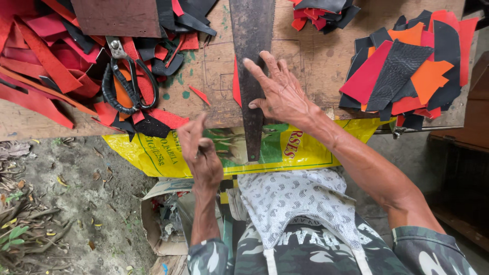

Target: The person uses a hand saw to cut small rectangular pieces of red and black rubber on a wooden workbench. They repeatedly position the rubber against a metal guide, saw through it, and set the cut pieces aside.

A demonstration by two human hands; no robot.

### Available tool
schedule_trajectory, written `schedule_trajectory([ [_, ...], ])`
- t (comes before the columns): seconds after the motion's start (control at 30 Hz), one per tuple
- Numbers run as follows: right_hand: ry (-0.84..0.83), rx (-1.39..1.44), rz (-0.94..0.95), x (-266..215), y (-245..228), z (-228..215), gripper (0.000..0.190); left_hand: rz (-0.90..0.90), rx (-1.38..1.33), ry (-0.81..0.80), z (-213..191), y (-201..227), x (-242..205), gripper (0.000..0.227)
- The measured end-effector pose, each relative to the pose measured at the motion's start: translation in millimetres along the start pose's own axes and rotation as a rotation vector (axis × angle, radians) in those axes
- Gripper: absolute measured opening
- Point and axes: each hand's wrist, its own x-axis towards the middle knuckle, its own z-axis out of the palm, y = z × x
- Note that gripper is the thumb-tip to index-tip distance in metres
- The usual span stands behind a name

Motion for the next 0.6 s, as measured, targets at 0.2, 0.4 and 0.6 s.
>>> schedule_trajectory([
  [0.2, -0.038, -0.04, -0.01, 4.9, -3.3, -9.0, 0.101, 0.096, 0.083, -0.118, 21.3, 0.0, 48.7, 0.022],
  [0.4, -0.101, -0.017, 0.015, 8.2, 1.6, -8.6, 0.1, 0.016, 0.166, -0.214, 31.6, -10.5, 49.0, 0.014],
  [0.6, 0.131, -0.029, -0.081, -3.4, 14.8, 4.8, 0.097, -0.094, -0.126, -0.079, 20.5, -1.2, -5.9, 0.027],
])
